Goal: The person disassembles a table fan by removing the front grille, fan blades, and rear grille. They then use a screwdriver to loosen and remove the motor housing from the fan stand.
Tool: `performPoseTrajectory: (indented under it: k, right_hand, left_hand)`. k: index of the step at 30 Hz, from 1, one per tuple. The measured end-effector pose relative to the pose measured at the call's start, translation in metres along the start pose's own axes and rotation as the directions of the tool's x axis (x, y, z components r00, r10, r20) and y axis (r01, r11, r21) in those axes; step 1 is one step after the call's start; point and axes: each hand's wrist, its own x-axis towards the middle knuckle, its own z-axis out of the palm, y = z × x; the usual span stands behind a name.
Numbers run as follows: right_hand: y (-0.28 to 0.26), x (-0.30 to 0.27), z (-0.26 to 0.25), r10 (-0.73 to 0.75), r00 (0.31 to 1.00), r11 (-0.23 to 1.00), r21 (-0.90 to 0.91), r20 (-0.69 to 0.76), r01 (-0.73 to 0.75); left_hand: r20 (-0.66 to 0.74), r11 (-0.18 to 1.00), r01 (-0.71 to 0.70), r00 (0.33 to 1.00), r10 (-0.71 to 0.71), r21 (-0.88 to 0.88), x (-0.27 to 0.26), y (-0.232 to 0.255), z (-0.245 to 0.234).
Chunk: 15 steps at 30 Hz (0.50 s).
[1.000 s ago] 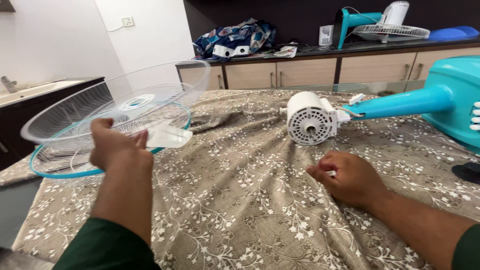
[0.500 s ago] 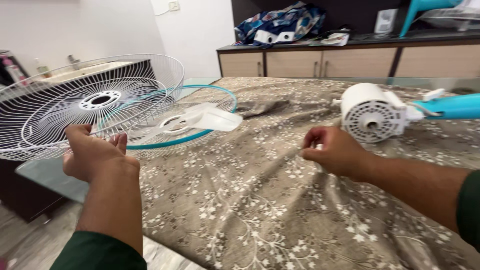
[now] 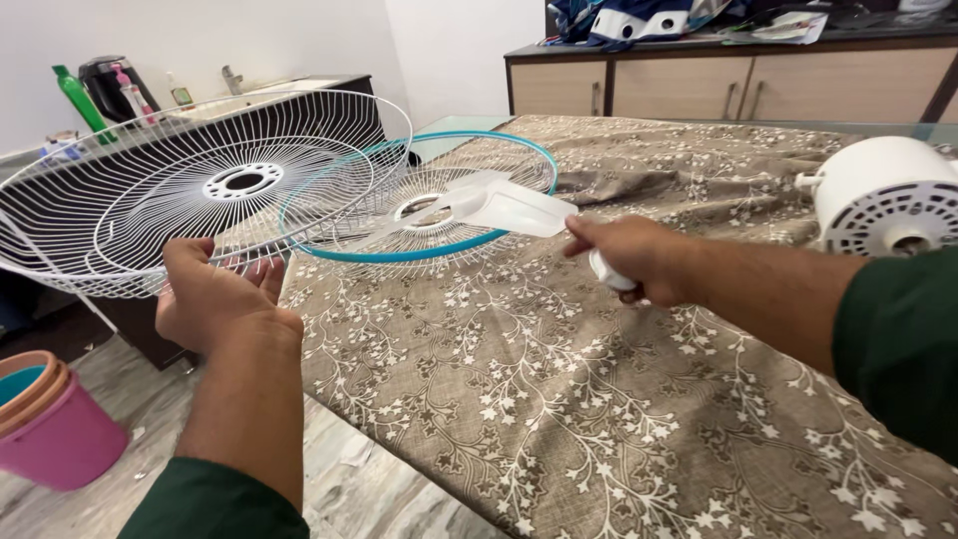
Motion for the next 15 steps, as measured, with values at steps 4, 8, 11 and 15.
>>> performPoseTrajectory:
  k: [4, 8, 11, 15]
  right_hand:
    - [-0.009, 0.020, 0.004, -0.013, 0.998, 0.996, 0.093, 0.054, 0.008]
    - [-0.010, 0.038, 0.010, -0.041, 0.997, 0.987, 0.159, 0.069, 0.029]
    - [-0.014, 0.045, 0.009, -0.075, 0.997, 0.950, 0.303, -0.020, 0.077]
    - [-0.025, 0.042, -0.006, -0.134, 0.964, 0.877, 0.426, -0.230, 0.223]
  left_hand:
    - [-0.001, 1.000, 0.014, 1.000, -0.014, 0.006, 0.005, -0.004, -0.002]
    - [-0.032, 0.999, 0.029, 0.999, -0.028, 0.032, 0.005, -0.010, -0.003]
    - [-0.028, 0.998, 0.027, 0.999, -0.025, 0.056, 0.004, -0.013, -0.005]
    - [-0.037, 0.999, 0.033, 0.999, -0.033, 0.024, 0.006, -0.012, -0.004]
